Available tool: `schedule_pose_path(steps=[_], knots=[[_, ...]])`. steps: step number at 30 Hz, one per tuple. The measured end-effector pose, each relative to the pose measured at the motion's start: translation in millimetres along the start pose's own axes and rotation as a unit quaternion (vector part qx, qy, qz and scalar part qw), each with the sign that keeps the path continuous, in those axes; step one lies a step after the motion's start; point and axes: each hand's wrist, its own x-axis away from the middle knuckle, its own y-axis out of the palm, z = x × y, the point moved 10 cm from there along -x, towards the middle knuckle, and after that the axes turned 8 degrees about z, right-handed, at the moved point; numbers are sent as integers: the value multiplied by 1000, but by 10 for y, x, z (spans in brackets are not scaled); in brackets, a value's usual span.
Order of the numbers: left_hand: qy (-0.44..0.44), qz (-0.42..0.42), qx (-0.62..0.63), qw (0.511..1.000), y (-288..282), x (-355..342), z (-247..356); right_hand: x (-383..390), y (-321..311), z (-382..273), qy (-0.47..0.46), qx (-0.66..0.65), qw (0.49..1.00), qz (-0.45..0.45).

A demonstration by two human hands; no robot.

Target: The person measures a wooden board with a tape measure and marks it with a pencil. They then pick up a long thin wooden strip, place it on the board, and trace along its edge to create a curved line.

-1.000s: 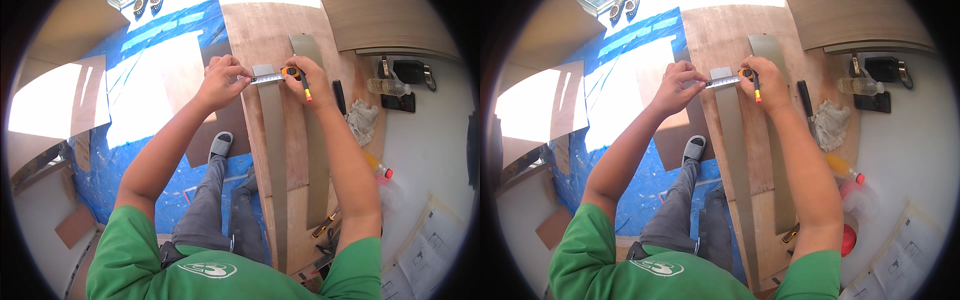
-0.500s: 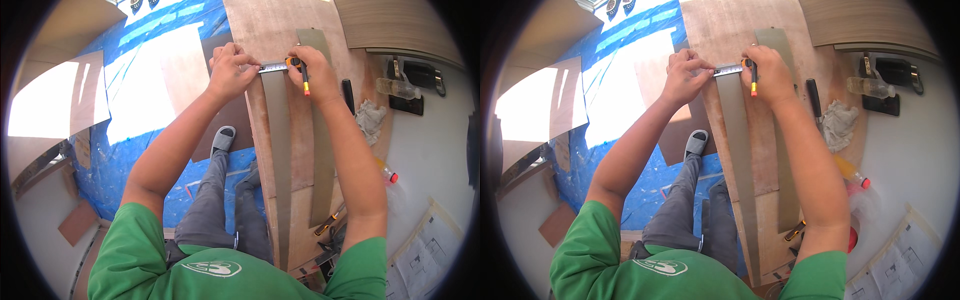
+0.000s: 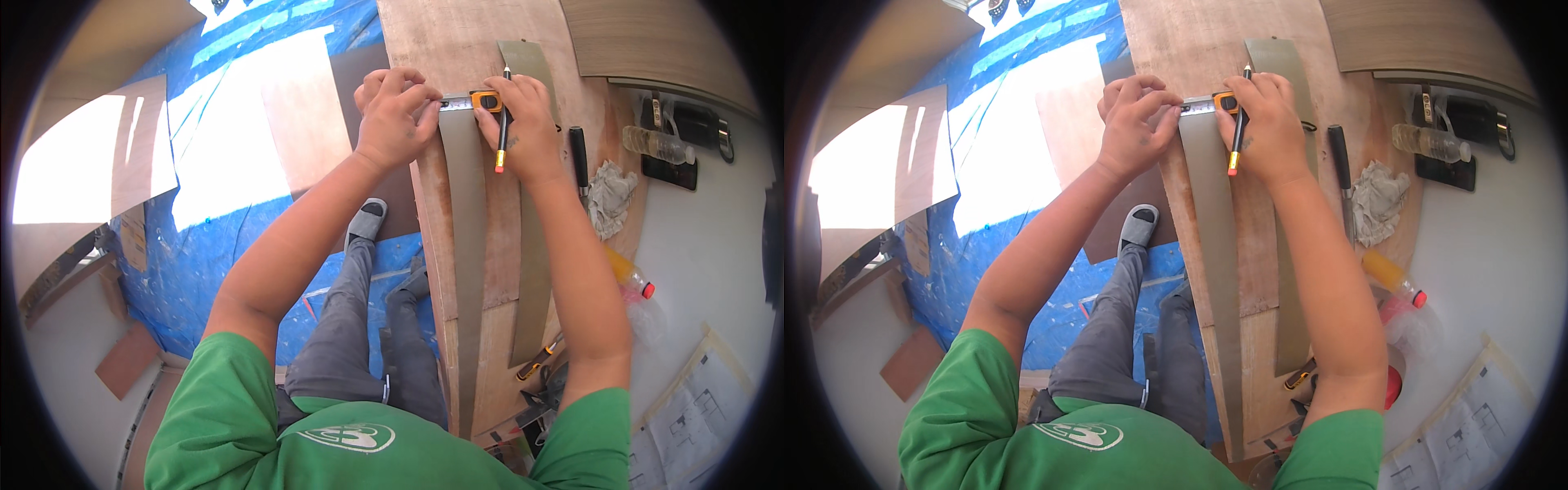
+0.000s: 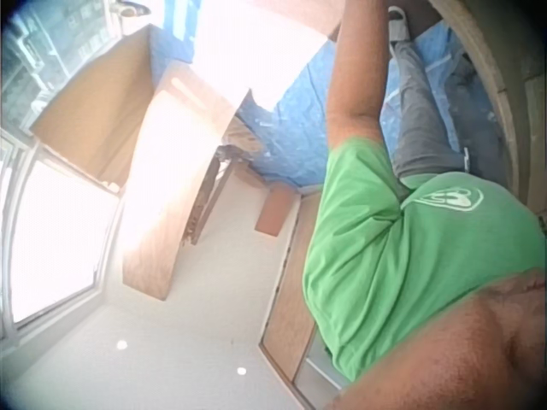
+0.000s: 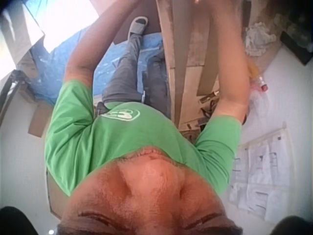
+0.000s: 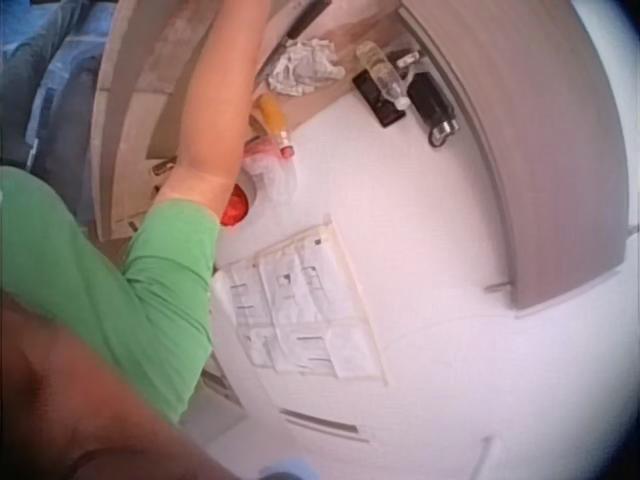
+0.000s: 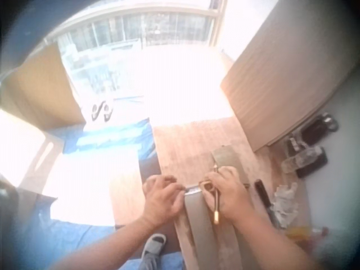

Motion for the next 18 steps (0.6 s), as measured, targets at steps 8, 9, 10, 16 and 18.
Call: schedule_pose_path(steps=[8, 9, 10, 16, 18], knots=[[84, 2, 13, 996, 101, 68, 120, 37, -14, 0, -5, -29, 999, 18], [96, -10, 10, 995, 105, 77, 135, 42, -8, -5, -5, -37, 999, 23], [105, -15, 5, 994, 103, 79, 135, 48, -4, -10, -6, -44, 999, 28], [126, -50, -5, 991, 14, 142, 207, 66, 34, -40, 1, -46, 999, 11], [134, -60, -19, 989, 2, 201, 212, 88, 28, -70, -4, -46, 999, 13]])
